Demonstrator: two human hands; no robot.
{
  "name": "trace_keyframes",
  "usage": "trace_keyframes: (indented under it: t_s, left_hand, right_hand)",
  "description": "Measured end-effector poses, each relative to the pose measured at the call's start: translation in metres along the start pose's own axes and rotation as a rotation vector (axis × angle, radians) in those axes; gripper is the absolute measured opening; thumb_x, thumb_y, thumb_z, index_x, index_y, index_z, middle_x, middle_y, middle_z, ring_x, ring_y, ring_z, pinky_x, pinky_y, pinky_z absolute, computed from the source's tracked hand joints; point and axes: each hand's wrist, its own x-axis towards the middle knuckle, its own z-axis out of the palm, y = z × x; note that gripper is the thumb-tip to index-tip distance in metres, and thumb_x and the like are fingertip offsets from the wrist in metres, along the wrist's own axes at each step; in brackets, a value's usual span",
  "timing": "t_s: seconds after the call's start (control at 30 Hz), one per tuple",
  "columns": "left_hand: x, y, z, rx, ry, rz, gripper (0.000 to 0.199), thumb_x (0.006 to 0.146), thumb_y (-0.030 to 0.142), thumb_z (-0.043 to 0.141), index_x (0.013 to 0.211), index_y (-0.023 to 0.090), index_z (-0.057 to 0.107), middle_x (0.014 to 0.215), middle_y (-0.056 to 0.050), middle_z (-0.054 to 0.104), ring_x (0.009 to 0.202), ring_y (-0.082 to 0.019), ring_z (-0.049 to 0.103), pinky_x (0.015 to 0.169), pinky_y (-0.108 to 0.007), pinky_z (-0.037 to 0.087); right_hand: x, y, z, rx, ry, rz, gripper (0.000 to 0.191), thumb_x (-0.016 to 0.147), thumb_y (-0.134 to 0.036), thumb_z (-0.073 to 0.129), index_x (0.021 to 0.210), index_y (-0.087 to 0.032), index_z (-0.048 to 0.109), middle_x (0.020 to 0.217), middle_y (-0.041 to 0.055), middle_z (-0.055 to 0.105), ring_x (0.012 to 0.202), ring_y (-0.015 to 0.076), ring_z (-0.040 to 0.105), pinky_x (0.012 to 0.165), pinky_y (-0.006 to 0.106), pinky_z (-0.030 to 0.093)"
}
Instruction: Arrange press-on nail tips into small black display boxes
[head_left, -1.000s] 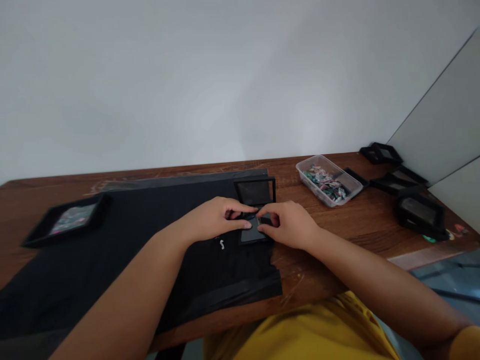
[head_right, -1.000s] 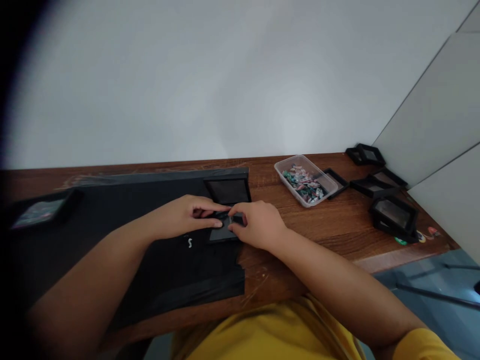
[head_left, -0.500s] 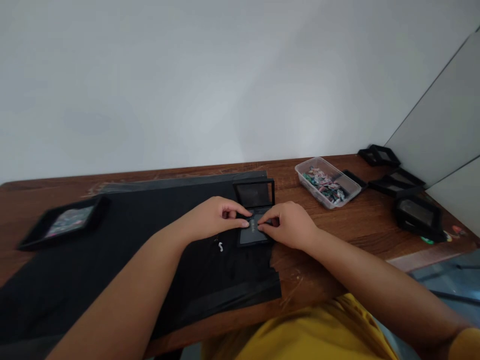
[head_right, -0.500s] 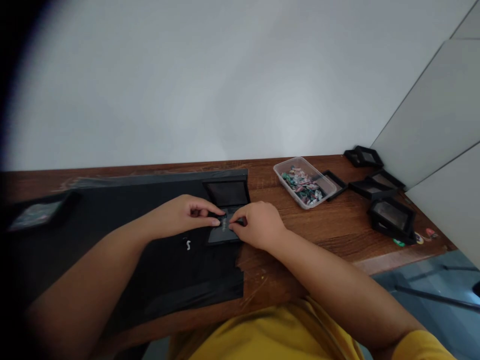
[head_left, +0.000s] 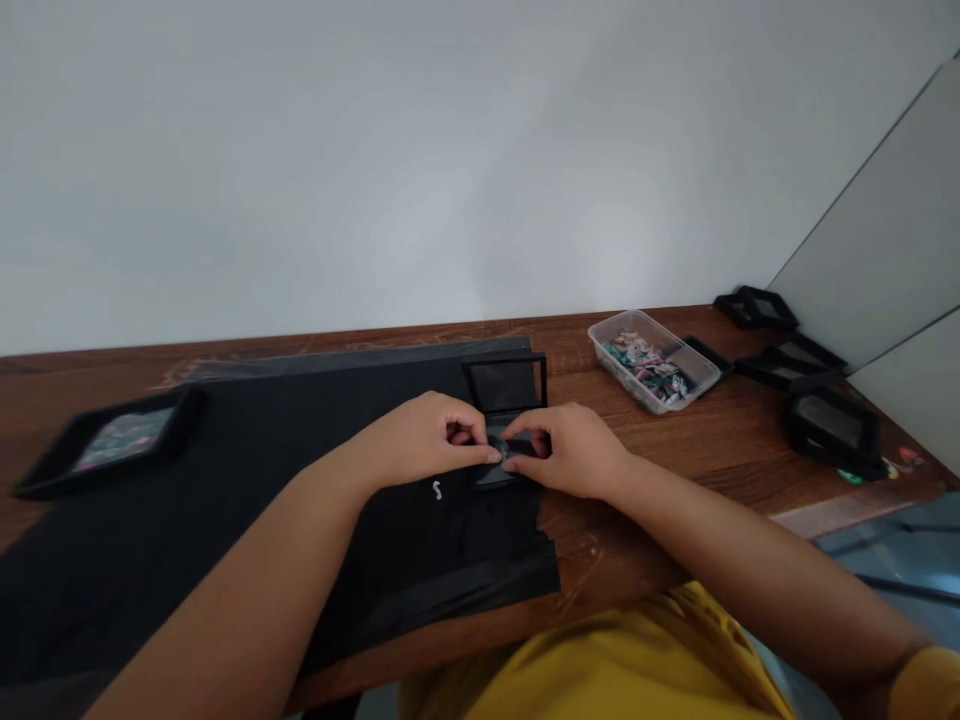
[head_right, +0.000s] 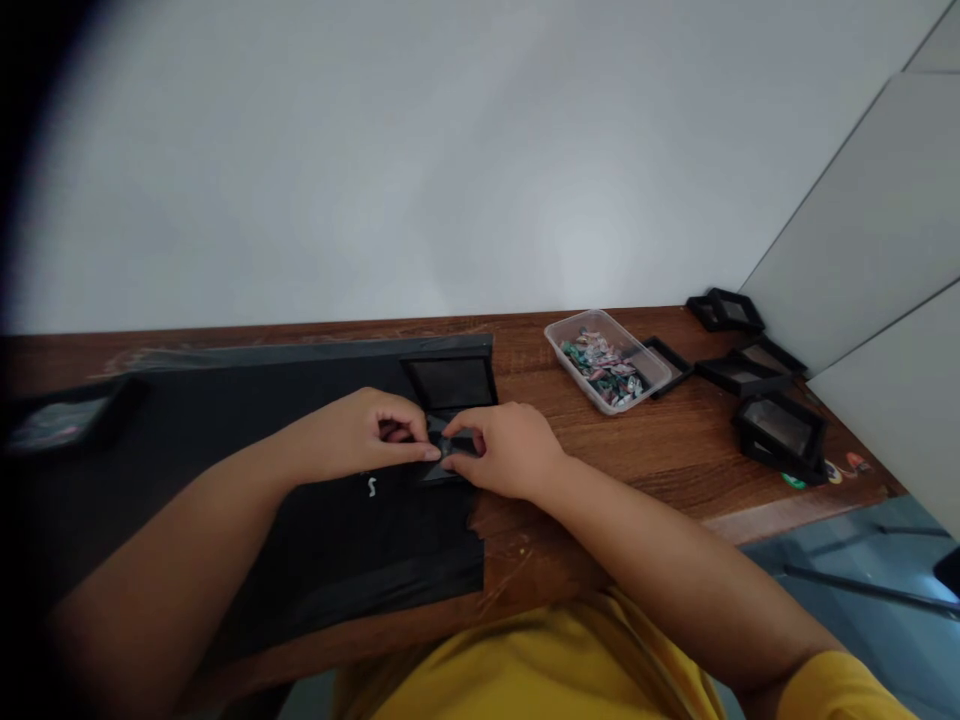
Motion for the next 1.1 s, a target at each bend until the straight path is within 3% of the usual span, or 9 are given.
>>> trace_keyframes:
  t_s: [0.37,0.47,0.57,0.67,0.9,1.1]
  left_hand:
    - [0.003,0.008,0.005,0.023,-0.014,0.041,0.035,0.086,0.053,0.075,0.068,0.023,0.072,0.059,0.004,0.049,0.056,-0.013,0.044,0.055,-0.026,0.031]
    - [0.001,0.008,0.003,-0.007,-0.004,0.052,0.032,0.085,0.056,0.079,0.084,0.024,0.08,0.061,0.006,0.049,0.056,-0.013,0.044,0.056,-0.026,0.033]
    - [0.0,0.006,0.002,-0.038,0.004,0.041,0.043,0.085,0.061,0.08,0.109,0.026,0.085,0.063,0.007,0.051,0.056,-0.013,0.044,0.058,-0.026,0.036]
    - [0.0,0.003,0.002,-0.048,-0.034,0.034,0.05,0.088,0.063,0.077,0.123,0.028,0.088,0.064,0.006,0.054,0.057,-0.014,0.044,0.059,-0.027,0.038]
    - [0.002,0.003,0.005,-0.057,-0.08,-0.009,0.054,0.086,0.068,0.077,0.122,0.03,0.091,0.067,0.002,0.062,0.059,-0.015,0.045,0.059,-0.028,0.038]
    - [0.002,0.008,0.004,0.003,-0.038,-0.088,0.055,0.082,0.075,0.079,0.112,0.031,0.093,0.065,0.002,0.061,0.059,-0.015,0.046,0.057,-0.028,0.035]
  right_hand:
    - [-0.004,-0.004,-0.001,-0.125,-0.004,0.001,0.032,0.094,-0.032,0.088,0.125,-0.024,0.088,0.085,0.0012,0.077,0.076,0.0175,0.065,0.072,0.031,0.036]
    - [-0.005,-0.004,-0.002,-0.136,0.028,0.004,0.035,0.093,-0.03,0.087,0.127,-0.024,0.085,0.09,0.0019,0.078,0.08,0.0188,0.067,0.074,0.031,0.037]
    - [-0.006,0.0,-0.001,-0.126,0.074,0.002,0.036,0.091,-0.028,0.087,0.126,-0.022,0.083,0.097,0.0041,0.079,0.086,0.0208,0.068,0.078,0.032,0.041]
    - [-0.006,0.004,0.002,-0.098,0.11,-0.033,0.037,0.09,-0.022,0.083,0.126,-0.021,0.081,0.104,0.006,0.079,0.091,0.022,0.069,0.082,0.033,0.044]
    - [-0.005,0.006,0.005,-0.029,0.102,-0.092,0.033,0.089,-0.011,0.077,0.121,-0.021,0.08,0.105,0.0053,0.081,0.104,0.0246,0.071,0.093,0.036,0.047]
    - [-0.003,0.007,0.005,-0.022,0.094,-0.093,0.031,0.092,-0.007,0.071,0.117,-0.023,0.081,0.104,0.0033,0.083,0.101,0.0236,0.071,0.09,0.034,0.046]
